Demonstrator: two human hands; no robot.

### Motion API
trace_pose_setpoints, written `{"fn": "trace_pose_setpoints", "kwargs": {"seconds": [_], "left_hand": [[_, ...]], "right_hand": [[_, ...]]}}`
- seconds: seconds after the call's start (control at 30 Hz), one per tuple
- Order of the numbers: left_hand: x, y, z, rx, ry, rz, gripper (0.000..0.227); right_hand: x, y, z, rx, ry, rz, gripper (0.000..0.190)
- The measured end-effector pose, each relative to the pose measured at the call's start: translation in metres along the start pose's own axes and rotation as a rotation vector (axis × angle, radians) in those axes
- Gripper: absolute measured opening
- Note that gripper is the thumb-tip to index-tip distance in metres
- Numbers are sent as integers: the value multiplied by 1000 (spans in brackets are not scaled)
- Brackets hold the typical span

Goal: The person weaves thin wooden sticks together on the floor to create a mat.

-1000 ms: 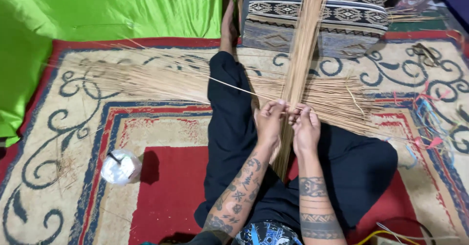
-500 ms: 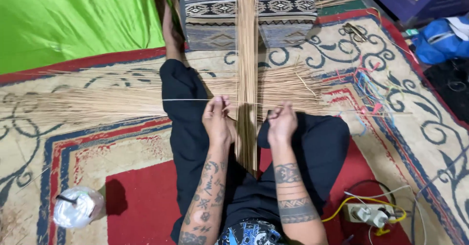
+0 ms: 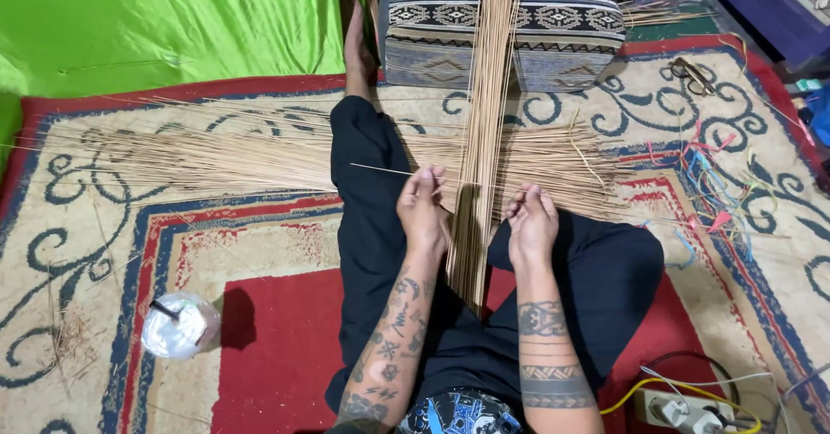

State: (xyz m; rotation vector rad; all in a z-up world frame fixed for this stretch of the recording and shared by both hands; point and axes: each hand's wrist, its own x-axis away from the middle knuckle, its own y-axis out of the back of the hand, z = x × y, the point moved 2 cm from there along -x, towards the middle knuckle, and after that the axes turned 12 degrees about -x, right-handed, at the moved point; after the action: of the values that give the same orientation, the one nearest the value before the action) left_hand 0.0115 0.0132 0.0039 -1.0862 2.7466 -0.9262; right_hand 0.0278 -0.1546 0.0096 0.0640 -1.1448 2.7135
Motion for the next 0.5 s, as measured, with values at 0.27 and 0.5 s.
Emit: {"fn": "trace_pose_setpoints", "kwargs": {"seconds": [0.27, 0.5], "left_hand": [[-26, 20, -9, 42, -58, -2, 18], [10, -10, 7, 23, 75, 189, 20]], "right_hand": [[4, -9, 0, -66, -43, -32, 20], [36, -50, -12, -75, -116, 141, 26]]}}
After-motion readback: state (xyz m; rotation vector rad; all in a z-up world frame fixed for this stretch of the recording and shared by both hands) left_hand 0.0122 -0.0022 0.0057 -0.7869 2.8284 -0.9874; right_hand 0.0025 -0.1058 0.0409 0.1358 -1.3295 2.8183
